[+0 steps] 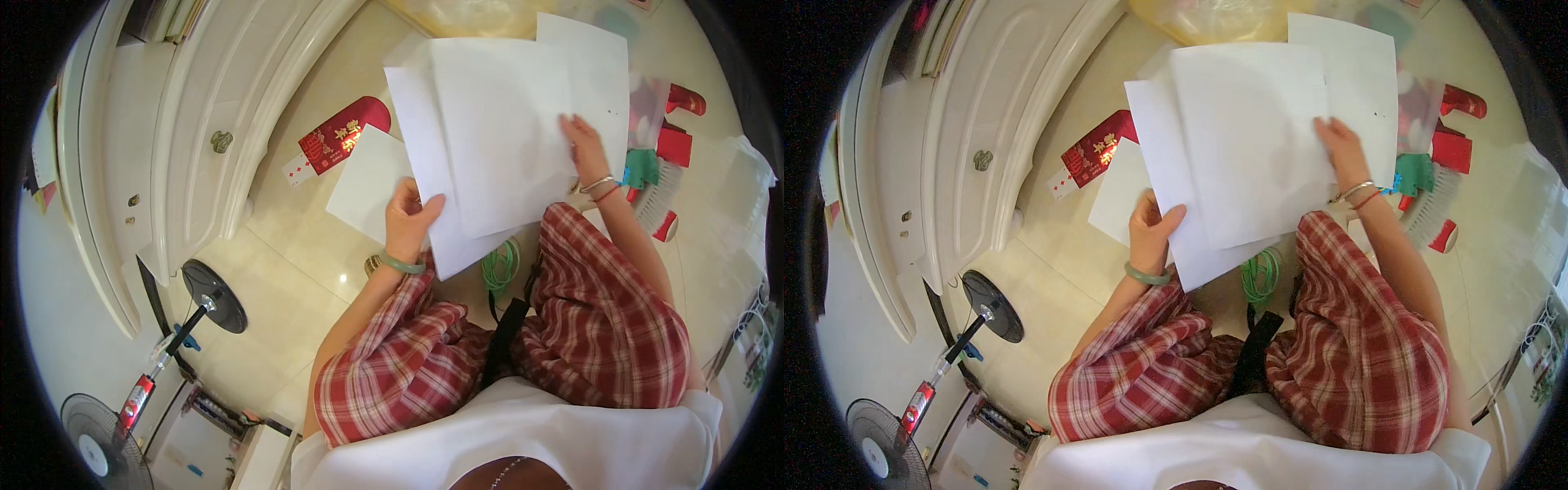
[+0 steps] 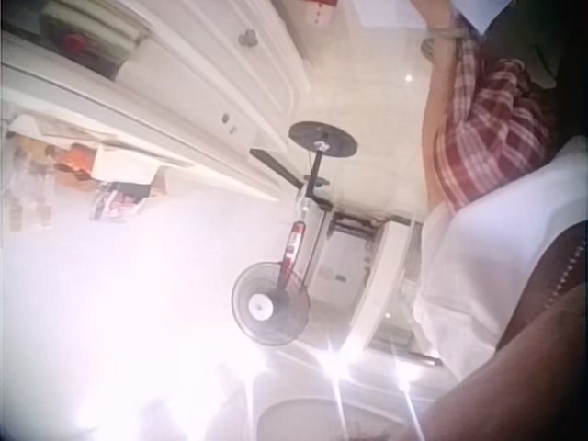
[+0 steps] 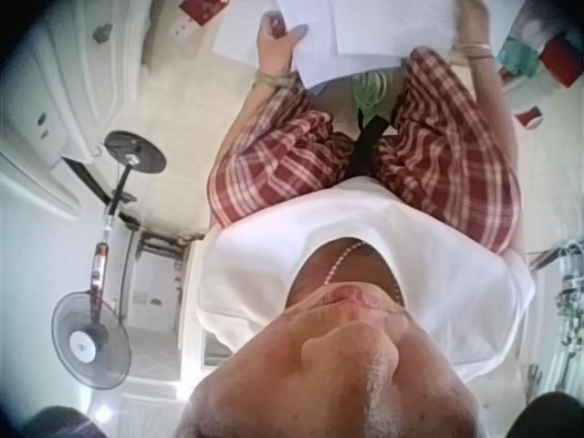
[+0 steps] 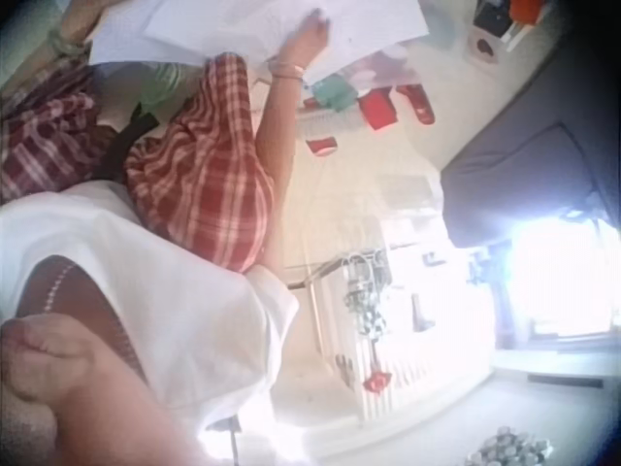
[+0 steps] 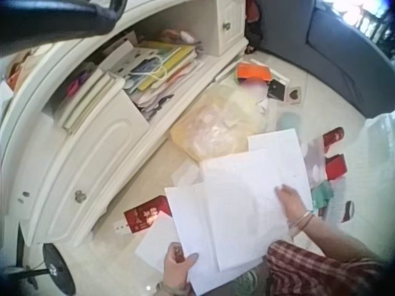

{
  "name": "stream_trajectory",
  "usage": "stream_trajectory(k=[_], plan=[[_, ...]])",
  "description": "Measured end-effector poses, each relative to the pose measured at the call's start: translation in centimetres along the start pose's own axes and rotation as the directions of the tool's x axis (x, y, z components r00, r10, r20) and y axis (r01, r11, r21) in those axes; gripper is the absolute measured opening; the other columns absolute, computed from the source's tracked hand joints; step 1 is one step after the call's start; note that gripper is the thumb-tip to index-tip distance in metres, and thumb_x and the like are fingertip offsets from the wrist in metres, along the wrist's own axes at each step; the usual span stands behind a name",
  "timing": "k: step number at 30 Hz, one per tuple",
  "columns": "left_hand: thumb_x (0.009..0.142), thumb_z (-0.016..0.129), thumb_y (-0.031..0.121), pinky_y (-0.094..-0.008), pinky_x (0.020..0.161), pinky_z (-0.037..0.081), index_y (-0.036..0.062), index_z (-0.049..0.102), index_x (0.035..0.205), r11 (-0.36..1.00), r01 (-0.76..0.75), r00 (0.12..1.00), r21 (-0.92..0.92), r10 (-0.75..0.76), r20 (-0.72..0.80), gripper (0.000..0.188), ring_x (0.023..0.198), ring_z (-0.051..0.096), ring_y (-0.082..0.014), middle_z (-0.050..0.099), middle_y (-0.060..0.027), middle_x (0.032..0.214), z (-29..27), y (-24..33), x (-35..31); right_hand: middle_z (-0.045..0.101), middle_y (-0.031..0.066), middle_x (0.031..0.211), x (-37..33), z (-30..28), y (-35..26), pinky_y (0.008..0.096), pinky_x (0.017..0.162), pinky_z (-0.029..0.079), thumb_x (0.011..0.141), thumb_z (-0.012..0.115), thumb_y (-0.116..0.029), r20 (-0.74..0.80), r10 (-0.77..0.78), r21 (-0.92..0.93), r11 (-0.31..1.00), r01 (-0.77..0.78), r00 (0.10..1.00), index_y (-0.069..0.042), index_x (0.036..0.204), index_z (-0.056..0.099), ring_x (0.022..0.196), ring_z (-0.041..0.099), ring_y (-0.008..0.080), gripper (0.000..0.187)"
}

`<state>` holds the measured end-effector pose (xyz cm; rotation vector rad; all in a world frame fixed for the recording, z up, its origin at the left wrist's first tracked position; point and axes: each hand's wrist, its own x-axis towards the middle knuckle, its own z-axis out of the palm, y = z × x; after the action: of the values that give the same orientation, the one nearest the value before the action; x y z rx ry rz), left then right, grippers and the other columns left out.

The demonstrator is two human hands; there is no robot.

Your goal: The person sits on the floor and organizes various items from a white cabinet. They handle a pink cosmetic bag, a yellow cloth, and a blue cloth, placing them into the cabinet. They also sort through white paper sheets, red envelopes, and colorful plastic strings, moving them between the cabinet and the floor.

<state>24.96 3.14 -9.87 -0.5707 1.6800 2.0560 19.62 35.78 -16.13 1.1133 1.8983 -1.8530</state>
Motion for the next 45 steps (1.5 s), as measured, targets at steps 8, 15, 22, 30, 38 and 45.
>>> stream_trajectory(k=[8, 15, 22, 30, 38, 45], plan=[[0.091, 0.051, 0.001, -0.035, 0.09, 0.05, 0.0049, 0.044, 0.132, 0.895, 0.255, 0.965, -0.367, -0.258, 0.042, 0.041, 0.107, 0.06, -0.0206, 0.058, -0.0119, 0.123, -0.2, -2.1, 0.9, 0.063, 0.0069, 0.11, -0.2, -3.3, -1.0, 0.0253, 0.082, 0.05, 0.099, 0.046, -0.024, 0.061, -0.149, 0.064, 0.987, 0.145, 0.987, 0.002, 0.127, 0.048, 0.093, 0.061, 0.0113, 0.038], [0.096, 0.048, 0.01, -0.0347, 0.093, 0.047, 0.0039, 0.046, 0.129, 0.884, 0.324, 0.939, -0.336, -0.343, 0.004, 0.034, 0.106, 0.058, -0.019, 0.058, -0.0066, 0.12, 0.8, -1.7, 1.1, 0.064, 0.0039, 0.087, -6.3, 2.9, -2.2, 0.0246, 0.069, 0.046, 0.095, 0.053, -0.023, 0.51, 0.297, 0.028, 0.932, -0.361, 0.807, 0.001, 0.107, 0.06, 0.076, 0.055, 0.0105, 0.027], [0.1, 0.044, 0.03, -0.0371, 0.098, 0.043, 0.001, 0.043, 0.132, 0.855, 0.363, 0.916, -0.37, -0.4, -0.026, 0.043, 0.111, 0.056, -0.021, 0.055, -0.0094, 0.127, -0.3, -4.6, 1.2, 0.058, 0.0129, 0.077, -4.4, 3.5, 1.3, 0.0325, 0.064, 0.043, 0.091, 0.059, -0.027, 0.259, -0.117, -0.606, 0.753, 0.256, 0.959, 0.002, 0.102, 0.059, 0.068, 0.051, 0.0192, 0.031], [0.095, 0.055, 0.033, -0.0326, 0.085, 0.049, 0.0011, 0.048, 0.129, 0.915, 0.364, 0.925, -0.172, -0.378, -0.051, 0.047, 0.098, 0.061, -0.0158, 0.063, -0.008, 0.112, 1.1, -3.0, 0.9, 0.06, 0.0151, 0.084, -2.8, 4.5, 4.2, 0.0327, 0.07, 0.045, 0.087, 0.064, -0.027, 0.193, -0.113, -0.518, 0.832, 0.199, 0.975, 0.002, 0.106, 0.057, 0.072, 0.054, 0.0245, 0.036], [0.093, 0.061, 0.02, -0.0272, 0.082, 0.048, 0.0009, 0.058, 0.118, 0.957, 0.279, 0.938, 0.081, -0.29, 0.189, 0.032, 0.093, 0.058, -0.0095, 0.064, -0.0028, 0.106, -1.1, -2.2, -0.9, 0.06, 0.0097, 0.115, -4.6, 3.3, 3.1, 0.0311, 0.086, 0.045, 0.083, 0.071, -0.02, 0.408, -0.236, -0.208, 0.917, 0.341, 0.882, -0.006, 0.141, 0.035, 0.096, 0.057, 0.0197, 0.069], [0.096, 0.054, 0.036, -0.0308, 0.089, 0.044, -0.0027, 0.055, 0.119, 0.937, 0.258, 0.959, -0.235, -0.279, -0.058, 0.046, 0.103, 0.054, -0.015, 0.06, -0.006, 0.11, -5.5, -4.6, -2.1, 0.065, 0.011, 0.104, -4.1, 2.8, 3.9, 0.0309, 0.08, 0.046, 0.088, 0.064, -0.025, 0.645, 0.13, -0.374, 0.913, 0.162, 0.753, 0.0, 0.118, 0.057, 0.088, 0.058, 0.0178, 0.04]])
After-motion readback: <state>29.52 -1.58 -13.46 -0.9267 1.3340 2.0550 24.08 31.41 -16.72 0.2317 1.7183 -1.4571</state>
